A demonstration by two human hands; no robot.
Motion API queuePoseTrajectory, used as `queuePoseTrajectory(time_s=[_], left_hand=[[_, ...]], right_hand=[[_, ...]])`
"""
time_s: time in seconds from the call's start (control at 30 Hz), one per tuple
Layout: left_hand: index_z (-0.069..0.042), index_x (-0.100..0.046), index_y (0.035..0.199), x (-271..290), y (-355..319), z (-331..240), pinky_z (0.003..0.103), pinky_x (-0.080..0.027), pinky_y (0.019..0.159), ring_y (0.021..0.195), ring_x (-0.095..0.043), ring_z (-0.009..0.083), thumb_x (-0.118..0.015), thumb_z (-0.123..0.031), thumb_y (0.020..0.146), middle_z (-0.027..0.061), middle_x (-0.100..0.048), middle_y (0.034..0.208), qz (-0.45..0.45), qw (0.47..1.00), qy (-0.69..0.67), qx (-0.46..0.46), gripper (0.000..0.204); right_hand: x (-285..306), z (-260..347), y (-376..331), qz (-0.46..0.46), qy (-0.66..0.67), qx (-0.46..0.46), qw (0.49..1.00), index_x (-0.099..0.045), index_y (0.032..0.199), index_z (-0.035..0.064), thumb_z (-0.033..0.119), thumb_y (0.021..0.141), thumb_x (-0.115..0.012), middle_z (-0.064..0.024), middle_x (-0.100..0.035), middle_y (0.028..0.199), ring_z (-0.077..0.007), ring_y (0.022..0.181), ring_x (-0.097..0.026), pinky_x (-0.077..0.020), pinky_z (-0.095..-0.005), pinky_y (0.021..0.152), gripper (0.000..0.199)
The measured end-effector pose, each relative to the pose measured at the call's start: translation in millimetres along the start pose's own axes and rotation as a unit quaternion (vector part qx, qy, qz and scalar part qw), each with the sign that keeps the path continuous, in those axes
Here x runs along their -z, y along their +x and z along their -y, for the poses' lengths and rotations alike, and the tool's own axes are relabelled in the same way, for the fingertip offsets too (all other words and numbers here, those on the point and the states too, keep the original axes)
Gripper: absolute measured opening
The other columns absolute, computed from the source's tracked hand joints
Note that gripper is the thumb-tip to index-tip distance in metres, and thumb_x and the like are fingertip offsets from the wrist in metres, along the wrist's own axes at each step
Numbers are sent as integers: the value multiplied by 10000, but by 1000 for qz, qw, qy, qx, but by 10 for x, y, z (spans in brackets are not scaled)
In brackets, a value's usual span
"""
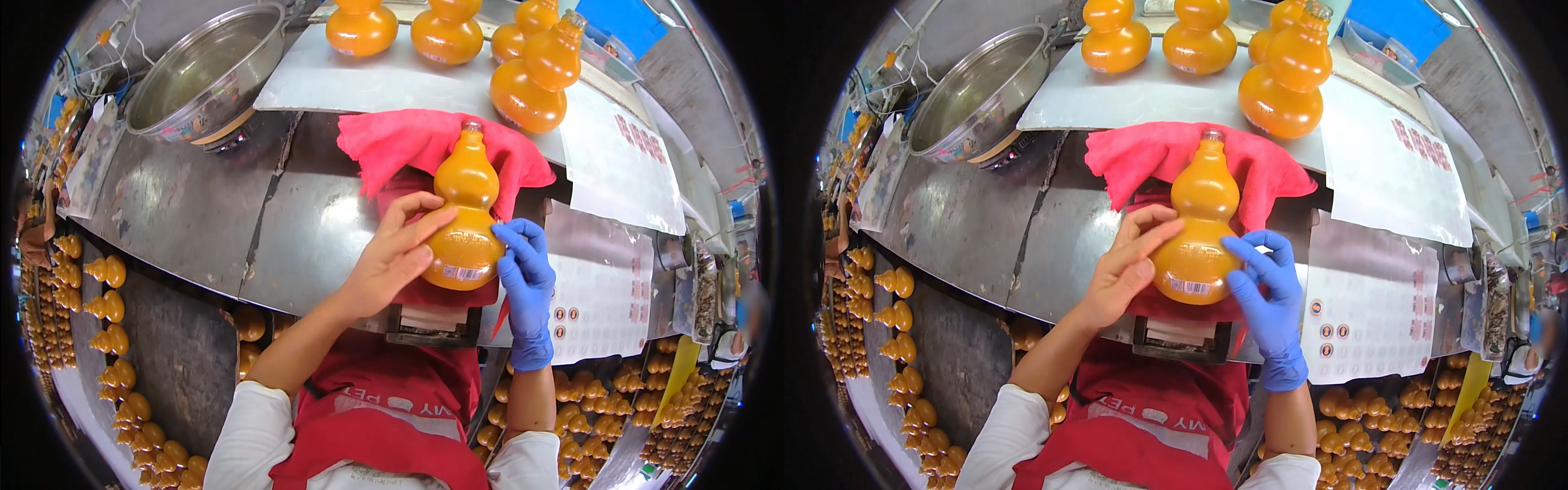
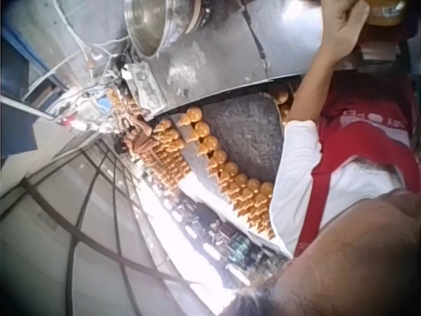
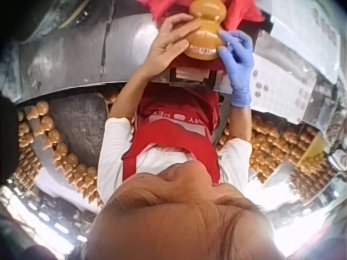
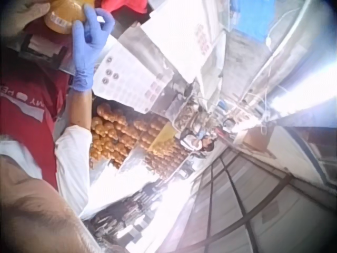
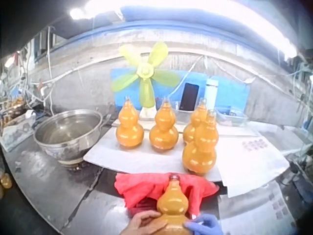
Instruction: The person applies circular stickers to the bodies of orange, gourd-shaped bottles. They pick up a bottle, place a sticker on it, smooth it down with a red cloth, and then place the finished bottle on a metal tray. The process is repeated for multiple bottles.
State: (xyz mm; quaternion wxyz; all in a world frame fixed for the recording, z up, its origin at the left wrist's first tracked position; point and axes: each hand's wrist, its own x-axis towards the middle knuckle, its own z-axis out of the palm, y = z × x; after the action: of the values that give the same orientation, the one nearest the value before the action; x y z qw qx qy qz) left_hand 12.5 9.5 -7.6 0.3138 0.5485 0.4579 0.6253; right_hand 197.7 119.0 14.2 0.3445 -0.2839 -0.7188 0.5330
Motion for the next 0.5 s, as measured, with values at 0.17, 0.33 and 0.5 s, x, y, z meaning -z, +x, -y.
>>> queuePoseTrajectory(time_s=[0.17, 0.33, 0.5], left_hand=[[0, -448, 1359, -177, 24, 37, 373, -183, 1105, 1334, -253, 263, -429, -343, 970, 126, -265, 1406, -48, 996, -76, 12, 520], [-7, -470, 1347, -248, 31, 17, 330, -231, 1089, 1339, -270, 212, -486, -175, 956, 104, -232, 1446, -100, 987, -124, 31, 426], [-6, -565, 1266, -334, 72, -40, 338, -257, 1091, 1322, -330, 203, -553, -77, 906, 94, -331, 1410, -148, 982, -109, 35, 368]], right_hand=[[-47, 29, -14, -16, 115, -90, 989, -639, 1176, 63, 47, 874, -557, 14, -456, 1171, -24, 781, -419, -354, -160, 744, 314], [-66, 14, -16, -10, 131, -71, 989, -632, 1187, 95, 95, 862, -585, 17, -459, 1193, -33, 763, -405, -364, -164, 740, 329], [-130, 70, -9, -45, 60, -83, 994, -651, 1133, 108, 55, 699, -753, 70, -511, 1115, -11, 664, -363, -355, -151, 639, 449]])
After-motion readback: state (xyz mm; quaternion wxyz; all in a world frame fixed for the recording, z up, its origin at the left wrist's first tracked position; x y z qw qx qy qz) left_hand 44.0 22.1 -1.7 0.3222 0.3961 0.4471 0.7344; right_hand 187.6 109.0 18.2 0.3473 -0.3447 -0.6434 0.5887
